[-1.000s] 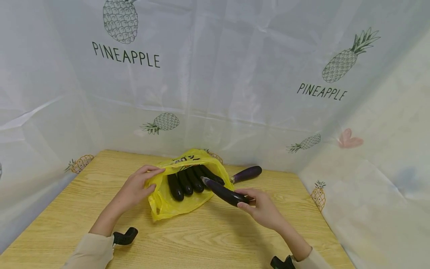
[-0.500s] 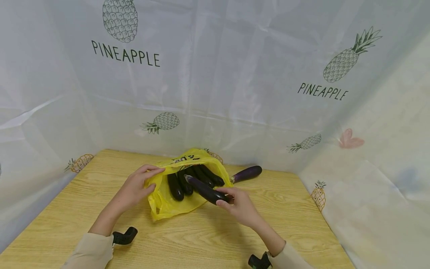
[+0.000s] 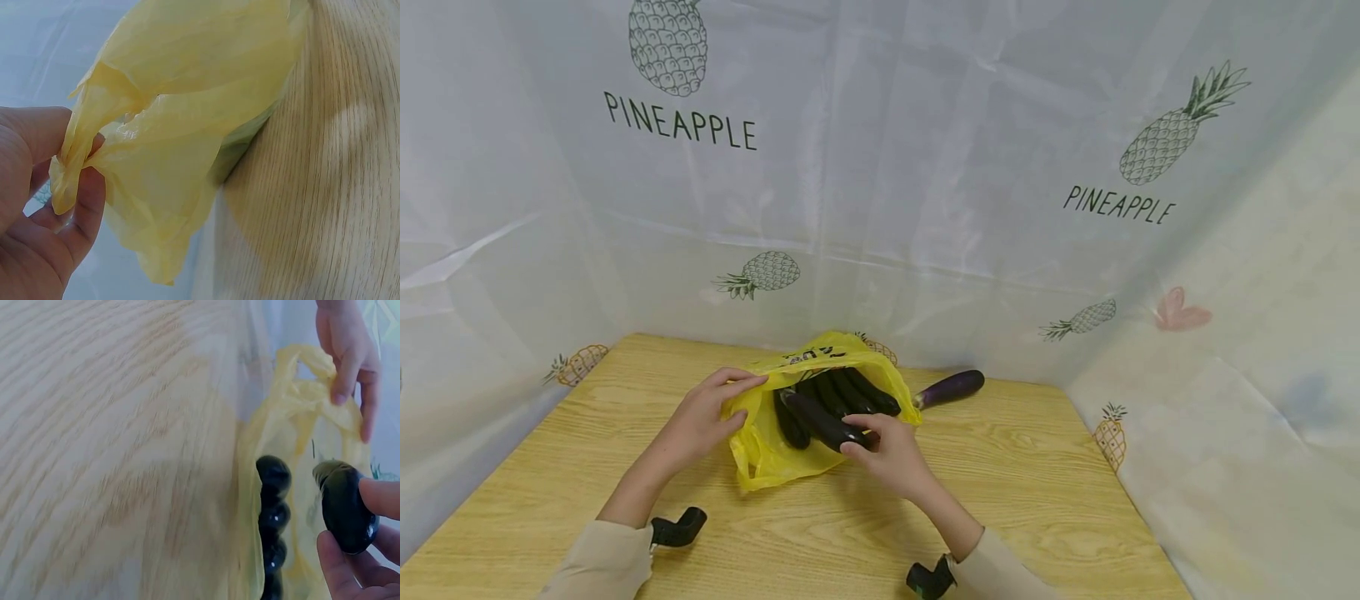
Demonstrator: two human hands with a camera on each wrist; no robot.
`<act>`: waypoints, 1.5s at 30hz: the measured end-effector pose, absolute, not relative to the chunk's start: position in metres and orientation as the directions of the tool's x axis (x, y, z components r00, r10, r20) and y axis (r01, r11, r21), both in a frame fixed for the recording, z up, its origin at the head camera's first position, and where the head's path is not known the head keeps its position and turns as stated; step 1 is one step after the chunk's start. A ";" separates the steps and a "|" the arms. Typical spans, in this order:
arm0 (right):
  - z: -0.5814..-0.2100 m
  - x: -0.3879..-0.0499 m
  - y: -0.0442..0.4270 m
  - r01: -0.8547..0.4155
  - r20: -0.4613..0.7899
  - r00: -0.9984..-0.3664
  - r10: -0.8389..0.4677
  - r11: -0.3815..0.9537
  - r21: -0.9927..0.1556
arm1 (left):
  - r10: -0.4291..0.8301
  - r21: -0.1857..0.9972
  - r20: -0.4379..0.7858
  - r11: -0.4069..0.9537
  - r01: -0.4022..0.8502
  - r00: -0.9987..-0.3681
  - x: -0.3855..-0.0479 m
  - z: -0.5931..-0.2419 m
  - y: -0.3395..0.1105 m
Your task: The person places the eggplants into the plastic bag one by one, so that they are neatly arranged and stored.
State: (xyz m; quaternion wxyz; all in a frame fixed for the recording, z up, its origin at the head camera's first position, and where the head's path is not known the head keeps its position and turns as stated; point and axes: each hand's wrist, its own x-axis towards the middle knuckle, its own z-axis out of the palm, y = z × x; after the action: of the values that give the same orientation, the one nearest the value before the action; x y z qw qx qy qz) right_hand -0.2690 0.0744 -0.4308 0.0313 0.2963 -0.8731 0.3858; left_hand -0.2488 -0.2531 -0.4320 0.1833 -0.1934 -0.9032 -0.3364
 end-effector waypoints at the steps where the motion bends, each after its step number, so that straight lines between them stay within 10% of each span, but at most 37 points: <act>1: -0.433 -0.270 0.072 -0.542 0.286 -0.822 -0.492 0.524 -0.657 | 0.226 0.537 0.462 0.699 0.473 -0.858 -0.249 -0.432 -0.253; 45: -0.473 -0.263 -0.024 -0.436 0.272 -0.893 -0.359 0.535 -0.723 | 0.224 0.531 0.453 0.710 0.463 -0.863 -0.248 -0.432 -0.254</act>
State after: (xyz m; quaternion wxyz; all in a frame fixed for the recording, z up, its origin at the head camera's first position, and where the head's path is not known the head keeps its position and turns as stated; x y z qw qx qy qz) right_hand -0.2627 -0.0239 -0.4735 0.0452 0.2271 -0.8750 0.4251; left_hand -0.2480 -0.2537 -0.4319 0.1810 -0.1895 -0.9067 -0.3307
